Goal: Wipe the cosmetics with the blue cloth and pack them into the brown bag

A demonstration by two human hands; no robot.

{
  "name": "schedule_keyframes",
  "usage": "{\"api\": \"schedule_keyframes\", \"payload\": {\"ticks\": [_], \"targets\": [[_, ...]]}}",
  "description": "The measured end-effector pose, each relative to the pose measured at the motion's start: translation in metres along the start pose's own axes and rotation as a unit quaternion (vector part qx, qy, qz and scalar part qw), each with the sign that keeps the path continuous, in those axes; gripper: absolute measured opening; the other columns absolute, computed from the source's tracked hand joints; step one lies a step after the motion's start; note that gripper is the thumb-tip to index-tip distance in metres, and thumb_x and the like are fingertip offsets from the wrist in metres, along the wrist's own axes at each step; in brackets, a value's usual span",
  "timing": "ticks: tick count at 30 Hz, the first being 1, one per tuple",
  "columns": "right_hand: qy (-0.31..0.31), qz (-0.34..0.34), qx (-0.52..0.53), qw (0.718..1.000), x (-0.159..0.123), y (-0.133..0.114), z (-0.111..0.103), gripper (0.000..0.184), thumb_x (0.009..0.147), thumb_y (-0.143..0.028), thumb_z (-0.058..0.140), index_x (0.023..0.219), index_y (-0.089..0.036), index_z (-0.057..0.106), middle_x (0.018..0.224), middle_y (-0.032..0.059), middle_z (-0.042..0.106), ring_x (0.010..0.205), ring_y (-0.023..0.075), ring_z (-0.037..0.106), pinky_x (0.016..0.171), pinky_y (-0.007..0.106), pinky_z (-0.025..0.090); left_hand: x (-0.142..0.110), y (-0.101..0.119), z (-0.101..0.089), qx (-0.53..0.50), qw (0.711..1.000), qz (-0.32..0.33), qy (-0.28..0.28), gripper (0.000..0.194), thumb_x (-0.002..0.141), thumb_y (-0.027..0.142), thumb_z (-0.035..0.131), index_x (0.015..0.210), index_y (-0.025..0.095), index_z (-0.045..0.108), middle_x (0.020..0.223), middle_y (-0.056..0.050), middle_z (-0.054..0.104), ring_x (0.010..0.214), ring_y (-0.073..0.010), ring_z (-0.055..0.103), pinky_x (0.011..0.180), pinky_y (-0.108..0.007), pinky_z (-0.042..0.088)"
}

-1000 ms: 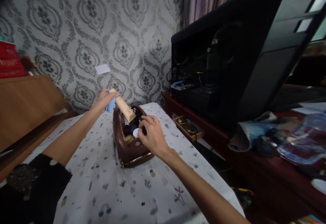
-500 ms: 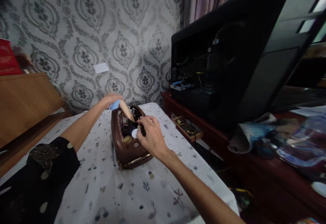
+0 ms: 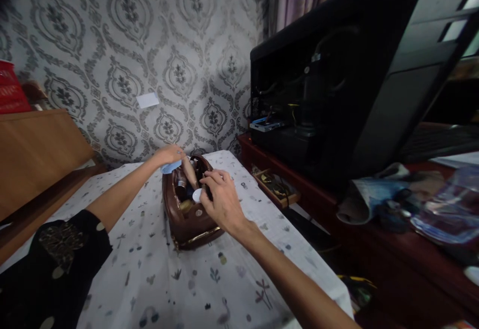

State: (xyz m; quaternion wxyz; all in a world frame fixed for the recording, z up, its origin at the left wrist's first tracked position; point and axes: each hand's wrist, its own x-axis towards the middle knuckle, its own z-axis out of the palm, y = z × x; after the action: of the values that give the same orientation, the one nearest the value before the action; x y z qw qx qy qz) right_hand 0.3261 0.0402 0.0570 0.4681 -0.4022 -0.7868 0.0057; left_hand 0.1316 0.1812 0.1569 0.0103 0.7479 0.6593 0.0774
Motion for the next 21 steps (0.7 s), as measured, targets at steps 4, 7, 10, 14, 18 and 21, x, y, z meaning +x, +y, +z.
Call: {"api": "schedule_keyframes", "payload": {"ticks": [4, 7, 10, 14, 18, 21], "targets": [[-0.010, 0.009, -0.009, 1.000, 0.001, -0.003, -0.002, 0.027, 0.088, -0.019, 0.050, 0.106, -0.015, 0.070, 0.121, 0.0141, 0.065, 0.119, 0.0302, 0.049, 0.102, 0.051, 0.043, -0.002, -0.005, 0.000, -0.018, 0.999, 0.037, -0.016, 0.020, 0.072, 0.035, 0.062, 0.066, 0.018, 0.069, 0.059, -0.002, 0.063, 0.067, -0.0191, 0.060, 0.060, -0.025, 0.042], [-0.015, 0.011, -0.004, 1.000, 0.001, -0.004, -0.002, 0.027, 0.089, -0.020, 0.050, 0.107, -0.017, 0.069, 0.121, 0.0124, 0.065, 0.119, 0.0302, 0.049, 0.103, 0.051, 0.043, -0.002, -0.006, 0.001, -0.036, 0.997, 0.062, -0.038, 0.018, 0.069, 0.032, 0.063, 0.061, 0.017, 0.067, 0.052, 0.000, 0.057, 0.058, -0.0169, 0.055, 0.055, -0.025, 0.039], [-0.018, 0.014, 0.000, 1.000, 0.002, -0.004, -0.001, 0.026, 0.090, -0.024, 0.051, 0.108, -0.019, 0.069, 0.121, 0.0112, 0.065, 0.120, 0.0306, 0.048, 0.101, 0.051, 0.043, -0.002, -0.005, 0.003, -0.053, 0.994, 0.077, -0.059, 0.012, 0.065, 0.029, 0.063, 0.064, 0.018, 0.068, 0.052, 0.002, 0.057, 0.058, -0.0155, 0.053, 0.055, -0.023, 0.039], [-0.031, 0.029, -0.023, 0.999, 0.005, -0.007, 0.000, 0.027, 0.092, -0.028, 0.053, 0.112, -0.019, 0.068, 0.121, 0.0117, 0.066, 0.118, 0.0312, 0.048, 0.097, 0.049, 0.043, -0.006, -0.003, 0.003, -0.072, 0.990, 0.101, -0.067, 0.014, 0.061, 0.027, 0.064, 0.072, 0.020, 0.070, 0.061, 0.001, 0.063, 0.065, -0.0164, 0.057, 0.059, -0.021, 0.041], [-0.068, 0.045, -0.049, 0.995, 0.011, -0.013, -0.004, 0.024, 0.092, -0.028, 0.055, 0.110, -0.021, 0.070, 0.115, 0.0093, 0.069, 0.115, 0.0302, 0.049, 0.094, 0.045, 0.041, -0.018, -0.005, -0.009, -0.093, 0.982, 0.147, -0.078, 0.020, 0.058, 0.021, 0.066, 0.078, 0.022, 0.069, 0.074, 0.003, 0.067, 0.074, -0.0170, 0.059, 0.064, -0.021, 0.043], [-0.084, 0.062, -0.066, 0.992, 0.016, -0.017, -0.007, 0.020, 0.092, -0.029, 0.056, 0.105, -0.022, 0.071, 0.110, 0.0079, 0.071, 0.116, 0.0316, 0.048, 0.090, 0.044, 0.039, -0.031, -0.005, -0.024, -0.053, 0.963, 0.209, -0.160, 0.013, 0.058, 0.020, 0.070, 0.071, 0.022, 0.070, 0.064, 0.004, 0.063, 0.067, -0.0176, 0.058, 0.062, -0.022, 0.041]]}}
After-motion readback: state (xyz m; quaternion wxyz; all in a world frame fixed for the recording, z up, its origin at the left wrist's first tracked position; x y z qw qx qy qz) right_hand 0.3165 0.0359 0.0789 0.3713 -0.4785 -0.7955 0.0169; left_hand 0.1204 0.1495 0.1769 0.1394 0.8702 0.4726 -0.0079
